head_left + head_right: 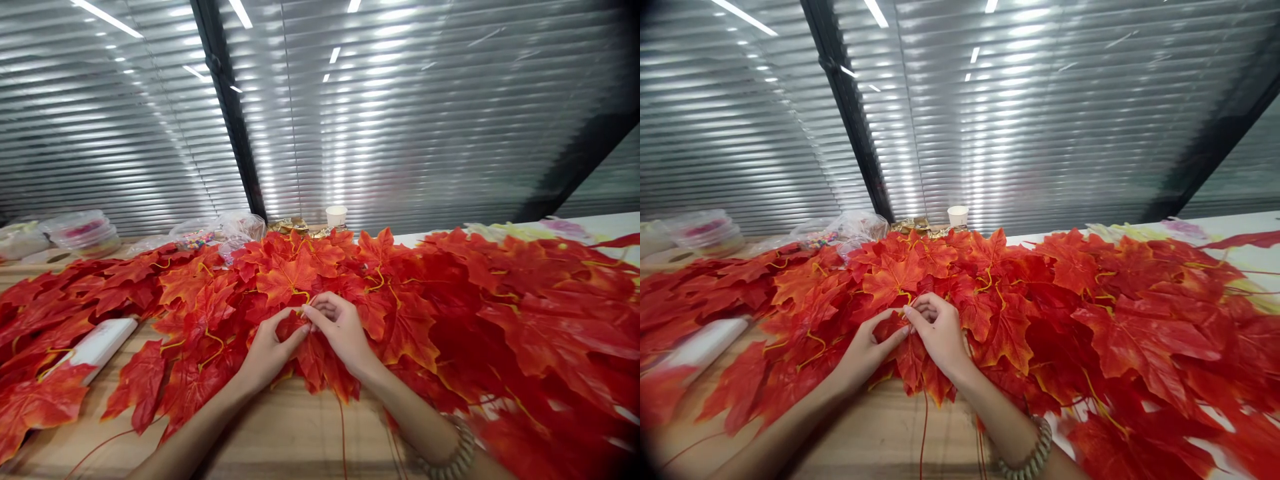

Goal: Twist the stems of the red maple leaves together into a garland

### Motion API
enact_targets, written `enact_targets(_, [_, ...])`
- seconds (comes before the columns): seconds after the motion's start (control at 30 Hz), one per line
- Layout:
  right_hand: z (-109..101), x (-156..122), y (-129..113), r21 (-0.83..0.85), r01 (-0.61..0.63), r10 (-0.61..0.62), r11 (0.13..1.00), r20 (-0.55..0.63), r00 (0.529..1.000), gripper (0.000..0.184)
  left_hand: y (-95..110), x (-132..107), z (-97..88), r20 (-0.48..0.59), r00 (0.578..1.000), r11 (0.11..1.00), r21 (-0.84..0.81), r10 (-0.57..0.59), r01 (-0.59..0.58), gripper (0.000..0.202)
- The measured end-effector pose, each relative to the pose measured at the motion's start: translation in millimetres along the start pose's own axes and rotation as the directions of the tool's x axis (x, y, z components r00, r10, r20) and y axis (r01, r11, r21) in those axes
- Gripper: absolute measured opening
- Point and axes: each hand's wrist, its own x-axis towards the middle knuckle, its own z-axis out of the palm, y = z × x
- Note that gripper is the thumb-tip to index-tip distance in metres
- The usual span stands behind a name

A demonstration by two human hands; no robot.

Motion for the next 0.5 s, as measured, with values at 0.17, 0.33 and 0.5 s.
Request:
enact_targets(0.17, [-1.2, 0.7, 0.5, -0.007, 0.023, -0.023, 1.000, -0.018, 1.000, 0.017, 1.3, 0.3, 0.2, -0.036, 0.999, 0.998, -0.066, -0.016, 0.014, 0.033])
enact_targets(0.33, [-0.6, 1.2, 1.4, 0.005, 0.033, -0.033, 0.999, -0.013, 0.999, 0.016, 0.5, 0.9, -1.5, -0.058, 0.997, 0.996, -0.075, -0.044, 0.040, 0.034])
enact_targets(0.5, [0.0, 1.1, 1.8, -0.009, 0.043, -0.043, 0.999, -0.016, 0.999, 0.017, 0.8, 1.0, -1.3, -0.063, 0.996, 0.988, -0.142, -0.070, 0.061, 0.035])
